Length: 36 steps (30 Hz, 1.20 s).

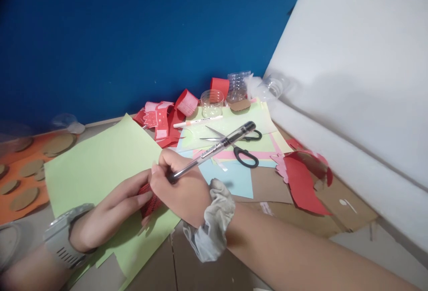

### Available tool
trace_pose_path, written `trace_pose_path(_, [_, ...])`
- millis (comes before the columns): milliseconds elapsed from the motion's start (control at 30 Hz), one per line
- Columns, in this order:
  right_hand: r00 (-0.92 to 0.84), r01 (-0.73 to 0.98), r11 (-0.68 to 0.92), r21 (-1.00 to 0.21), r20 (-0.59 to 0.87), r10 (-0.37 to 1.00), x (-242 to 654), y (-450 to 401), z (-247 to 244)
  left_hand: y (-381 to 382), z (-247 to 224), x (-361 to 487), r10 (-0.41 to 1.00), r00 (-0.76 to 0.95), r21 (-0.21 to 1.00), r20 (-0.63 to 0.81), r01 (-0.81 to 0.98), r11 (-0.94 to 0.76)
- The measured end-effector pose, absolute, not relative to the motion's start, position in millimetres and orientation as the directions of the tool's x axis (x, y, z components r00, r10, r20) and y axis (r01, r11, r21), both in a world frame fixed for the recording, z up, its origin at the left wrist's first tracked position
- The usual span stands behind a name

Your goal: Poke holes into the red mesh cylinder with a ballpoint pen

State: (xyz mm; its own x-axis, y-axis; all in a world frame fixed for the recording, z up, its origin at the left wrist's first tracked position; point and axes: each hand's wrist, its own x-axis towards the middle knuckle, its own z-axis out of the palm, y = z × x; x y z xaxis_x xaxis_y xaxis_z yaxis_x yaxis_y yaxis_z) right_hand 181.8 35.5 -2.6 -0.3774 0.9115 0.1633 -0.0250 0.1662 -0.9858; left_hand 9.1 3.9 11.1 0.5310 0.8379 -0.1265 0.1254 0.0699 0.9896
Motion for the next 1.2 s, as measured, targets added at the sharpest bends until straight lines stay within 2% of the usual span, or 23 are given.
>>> trace_pose_path(700, [-0.395,-0.039,0.248,-0.968,0.243,0.886,182.0,37.1,-4.0,3.6,10.8,8.4,0.833,0.542,0.991,-0.109,0.129,0.046])
trace_pose_path(1200, [-0.375,-0.036,0.227,-0.973,0.224,0.9,180.8,35.8,-4.1,2.1,9.1,7.0,0.832,0.542,0.991,-0.119,0.109,0.071])
